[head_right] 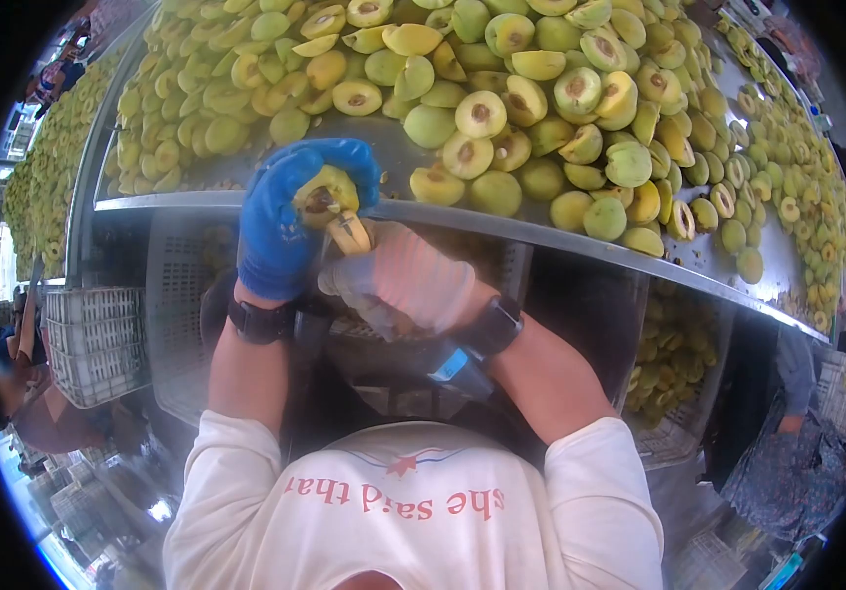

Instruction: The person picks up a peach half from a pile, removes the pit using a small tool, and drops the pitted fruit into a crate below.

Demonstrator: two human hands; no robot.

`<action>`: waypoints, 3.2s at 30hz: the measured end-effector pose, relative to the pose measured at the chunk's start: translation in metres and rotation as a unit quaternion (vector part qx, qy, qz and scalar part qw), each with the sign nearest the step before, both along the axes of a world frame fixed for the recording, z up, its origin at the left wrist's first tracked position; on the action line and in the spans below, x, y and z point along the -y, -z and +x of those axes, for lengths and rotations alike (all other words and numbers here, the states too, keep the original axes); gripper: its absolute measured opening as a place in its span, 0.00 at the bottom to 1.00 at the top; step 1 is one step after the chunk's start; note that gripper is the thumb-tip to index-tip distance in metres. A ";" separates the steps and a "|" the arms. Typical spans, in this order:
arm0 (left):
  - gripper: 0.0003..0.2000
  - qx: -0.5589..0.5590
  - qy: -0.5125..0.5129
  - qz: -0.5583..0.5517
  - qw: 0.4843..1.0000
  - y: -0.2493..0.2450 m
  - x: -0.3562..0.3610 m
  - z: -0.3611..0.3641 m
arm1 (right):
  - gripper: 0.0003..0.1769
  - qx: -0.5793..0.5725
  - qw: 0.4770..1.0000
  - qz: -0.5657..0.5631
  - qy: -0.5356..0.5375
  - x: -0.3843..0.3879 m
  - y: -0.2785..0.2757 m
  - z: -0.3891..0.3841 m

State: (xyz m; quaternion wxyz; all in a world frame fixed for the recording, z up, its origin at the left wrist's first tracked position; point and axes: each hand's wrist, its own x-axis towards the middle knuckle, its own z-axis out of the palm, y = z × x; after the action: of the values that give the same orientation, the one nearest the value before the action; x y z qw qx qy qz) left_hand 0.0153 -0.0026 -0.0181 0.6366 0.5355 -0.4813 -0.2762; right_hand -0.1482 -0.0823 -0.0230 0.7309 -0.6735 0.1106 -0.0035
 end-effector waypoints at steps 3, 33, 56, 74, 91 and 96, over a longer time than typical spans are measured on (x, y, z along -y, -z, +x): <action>0.18 -0.013 0.026 0.024 0.999 -0.014 -0.001 -0.001 | 0.07 -0.111 0.966 0.230 0.031 -0.004 -0.015 0.001; 0.17 -0.010 0.132 0.188 0.973 -0.037 -0.005 0.014 | 0.04 0.168 0.971 -0.164 -0.055 -0.014 0.035 0.011; 0.20 -0.237 -0.017 -0.027 0.971 -0.005 -0.067 0.027 | 0.14 -0.070 0.930 -0.329 -0.152 0.000 -0.005 -0.029; 0.41 0.328 -0.269 0.440 0.792 0.014 0.052 0.133 | 0.22 -0.062 0.981 -0.181 0.034 0.011 -0.014 -0.025; 0.16 0.112 -0.013 0.055 0.992 -0.024 -0.002 0.001 | 0.16 -0.010 0.882 -0.448 0.144 0.005 -0.002 0.012; 0.23 -0.081 0.004 0.022 0.996 -0.008 0.001 -0.002 | 0.13 -0.059 0.881 -0.446 0.146 0.002 0.011 0.019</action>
State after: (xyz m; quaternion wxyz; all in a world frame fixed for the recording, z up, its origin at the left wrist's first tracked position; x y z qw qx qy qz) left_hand 0.0132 -0.0034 -0.0103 0.6603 0.5234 -0.4242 -0.3319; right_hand -0.1288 -0.0844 -0.0342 0.3365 -0.9034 0.2374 -0.1194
